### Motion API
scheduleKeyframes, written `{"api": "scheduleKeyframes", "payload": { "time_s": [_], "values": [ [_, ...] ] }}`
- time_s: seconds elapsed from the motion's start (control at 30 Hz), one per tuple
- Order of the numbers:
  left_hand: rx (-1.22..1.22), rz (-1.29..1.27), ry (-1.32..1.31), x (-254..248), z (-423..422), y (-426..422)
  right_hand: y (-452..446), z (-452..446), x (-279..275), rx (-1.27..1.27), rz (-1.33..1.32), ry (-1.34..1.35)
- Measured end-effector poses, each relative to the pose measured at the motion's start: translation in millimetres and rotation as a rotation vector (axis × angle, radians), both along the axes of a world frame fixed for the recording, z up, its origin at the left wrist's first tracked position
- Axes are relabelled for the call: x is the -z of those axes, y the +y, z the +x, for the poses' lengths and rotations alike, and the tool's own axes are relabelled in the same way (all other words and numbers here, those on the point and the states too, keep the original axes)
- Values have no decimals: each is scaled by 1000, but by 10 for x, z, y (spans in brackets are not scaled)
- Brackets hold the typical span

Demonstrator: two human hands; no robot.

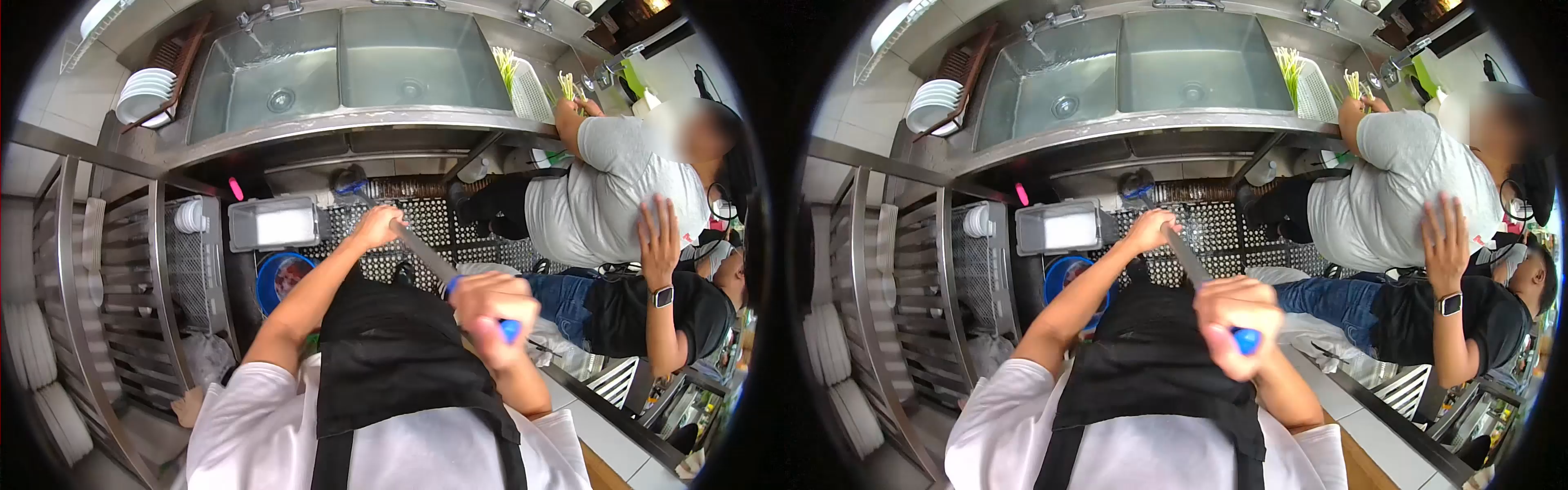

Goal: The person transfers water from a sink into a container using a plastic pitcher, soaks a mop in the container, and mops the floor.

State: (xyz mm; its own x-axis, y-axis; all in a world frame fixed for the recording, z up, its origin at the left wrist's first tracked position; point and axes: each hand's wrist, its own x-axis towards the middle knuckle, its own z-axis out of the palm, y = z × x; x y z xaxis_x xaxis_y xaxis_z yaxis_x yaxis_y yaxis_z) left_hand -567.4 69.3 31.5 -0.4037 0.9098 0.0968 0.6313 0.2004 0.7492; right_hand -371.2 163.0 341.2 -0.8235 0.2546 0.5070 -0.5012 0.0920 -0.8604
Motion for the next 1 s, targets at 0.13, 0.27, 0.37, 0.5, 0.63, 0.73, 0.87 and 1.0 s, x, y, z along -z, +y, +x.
{"api": "scheduleKeyframes", "payload": {
  "time_s": [0.13,0.27,0.37,0.5,0.63,0.73,0.87,1.0],
  "values": [
    [-106,77,-108,-506,471,170,150,437,-337,17,-95,126],
    [-224,-25,-82,97,610,204,275,404,211,-83,31,36],
    [-212,105,-93,-580,993,453,578,707,-500,-27,-127,114],
    [104,253,-192,-1360,1208,718,1089,903,-1344,-254,-85,460],
    [159,223,-103,-2136,968,875,1757,935,-2031,-289,21,462],
    [22,419,-192,-2496,527,768,1375,-15,-2460,-349,70,494],
    [-521,522,-219,-2611,-441,110,1412,-1031,-1855,101,453,388],
    [-621,732,-472,-2496,-909,-566,1684,-1863,-623,107,678,-220]
  ]
}}
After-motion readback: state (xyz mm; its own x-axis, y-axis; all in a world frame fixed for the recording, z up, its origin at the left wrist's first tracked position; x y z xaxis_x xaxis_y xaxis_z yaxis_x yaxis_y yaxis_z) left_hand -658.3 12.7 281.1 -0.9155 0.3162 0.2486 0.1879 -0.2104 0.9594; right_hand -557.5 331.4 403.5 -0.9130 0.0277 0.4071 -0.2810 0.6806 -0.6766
